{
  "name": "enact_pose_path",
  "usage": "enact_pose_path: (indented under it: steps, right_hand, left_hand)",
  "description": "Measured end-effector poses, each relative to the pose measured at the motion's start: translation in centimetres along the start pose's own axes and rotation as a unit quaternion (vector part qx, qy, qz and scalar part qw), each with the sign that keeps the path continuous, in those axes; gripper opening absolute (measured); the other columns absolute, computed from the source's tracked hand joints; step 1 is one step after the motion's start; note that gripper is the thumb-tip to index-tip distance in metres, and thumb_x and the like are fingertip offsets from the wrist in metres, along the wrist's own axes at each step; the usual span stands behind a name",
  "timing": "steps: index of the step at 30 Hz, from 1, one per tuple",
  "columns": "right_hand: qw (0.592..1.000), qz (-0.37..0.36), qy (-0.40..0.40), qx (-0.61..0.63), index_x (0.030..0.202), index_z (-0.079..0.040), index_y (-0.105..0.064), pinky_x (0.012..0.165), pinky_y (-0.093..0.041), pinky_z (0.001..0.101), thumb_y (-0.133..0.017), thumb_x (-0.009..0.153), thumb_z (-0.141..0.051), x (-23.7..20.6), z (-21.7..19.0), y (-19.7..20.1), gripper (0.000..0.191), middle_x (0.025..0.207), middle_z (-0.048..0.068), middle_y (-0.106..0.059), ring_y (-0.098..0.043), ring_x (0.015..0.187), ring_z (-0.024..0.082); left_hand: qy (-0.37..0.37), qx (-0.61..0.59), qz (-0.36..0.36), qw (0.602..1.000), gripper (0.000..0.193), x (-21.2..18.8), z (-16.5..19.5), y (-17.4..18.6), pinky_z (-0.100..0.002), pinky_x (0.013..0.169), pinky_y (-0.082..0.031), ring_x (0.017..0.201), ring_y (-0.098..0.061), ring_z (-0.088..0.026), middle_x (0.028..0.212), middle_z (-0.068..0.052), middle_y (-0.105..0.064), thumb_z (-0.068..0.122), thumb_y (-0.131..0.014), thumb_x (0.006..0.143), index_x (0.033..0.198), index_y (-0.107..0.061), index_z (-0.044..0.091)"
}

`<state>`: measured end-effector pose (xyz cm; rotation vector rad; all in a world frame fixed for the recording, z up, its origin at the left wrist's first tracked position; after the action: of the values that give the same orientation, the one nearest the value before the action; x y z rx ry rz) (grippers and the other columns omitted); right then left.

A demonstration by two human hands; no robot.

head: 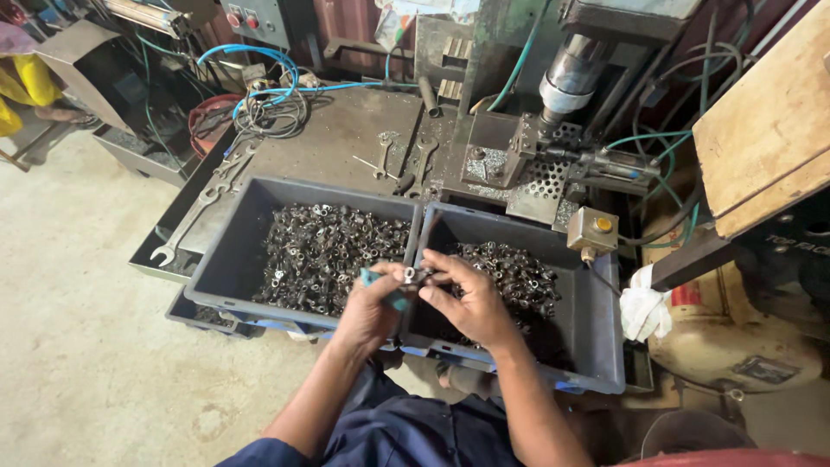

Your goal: The person repeatedly picks small metal parts from a bin, places them into a drill press jig, and activates the machine to process each part. After each cycle, the person removes the part and returns it to the bin, continuing the sequence.

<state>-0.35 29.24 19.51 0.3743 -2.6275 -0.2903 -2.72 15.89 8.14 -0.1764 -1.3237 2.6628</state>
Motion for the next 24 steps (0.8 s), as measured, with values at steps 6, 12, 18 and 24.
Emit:
enact_pose_path:
  steps: [6,12,18,24]
  right_hand:
    - [0.992,0.07,0.069,-0.081,0.123,-0.004,-0.072,0.09,-0.059,0.0292,-0.076,0.095,-0.007,-2.0,1.5,1.3,0.028,0.112,0.007,-0.077,-0.075,0.102,0.015]
    - [0.967,0.202,-0.08,0.132,0.129,0.001,-0.066,0.091,-0.059,0.0311,-0.067,0.097,-0.006,-5.4,9.6,5.5,0.033,0.113,0.012,-0.076,-0.073,0.101,0.018]
    - [0.88,0.422,-0.178,0.129,0.129,-0.003,-0.064,0.087,-0.059,0.0308,-0.066,0.095,-0.004,-15.1,16.1,18.2,0.035,0.105,0.01,-0.073,-0.074,0.092,0.018]
    - [0.887,0.433,-0.154,0.04,0.133,0.0,-0.065,0.081,-0.054,0.0262,-0.067,0.096,-0.002,-20.1,17.3,23.6,0.037,0.109,0.008,-0.07,-0.067,0.091,0.013]
  left_hand:
    - [0.054,-0.043,-0.021,0.997,0.012,0.2,-3.8,-1.3,-0.033,0.081,-0.052,0.085,-0.067,-0.015,0.09,-0.004,-0.071,0.013,-0.072,0.091,0.098,-0.068,0.005]
    - [-0.025,0.409,0.002,0.912,0.017,1.0,-3.3,-1.3,-0.03,0.072,-0.052,0.075,-0.066,-0.01,0.089,-0.008,-0.074,0.019,-0.075,0.092,0.102,-0.078,0.004]
    - [-0.212,0.64,-0.13,0.727,0.016,0.2,-2.6,-5.3,-0.042,0.078,-0.058,0.089,-0.073,-0.036,0.098,-0.015,-0.076,0.016,-0.072,0.089,0.101,-0.074,0.006]
    - [-0.198,0.712,-0.183,0.649,0.036,0.8,-5.4,-5.1,-0.047,0.081,-0.056,0.093,-0.069,-0.037,0.098,-0.011,-0.071,0.006,-0.069,0.072,0.108,-0.071,0.009]
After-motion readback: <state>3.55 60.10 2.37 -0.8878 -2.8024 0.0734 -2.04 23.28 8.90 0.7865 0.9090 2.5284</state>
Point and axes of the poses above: each hand's wrist, its own x-axis towards the middle knuckle, its own y-axis out of the back of the hand, z = x × y, the point moved 10 cm from there along x, towards the middle knuckle
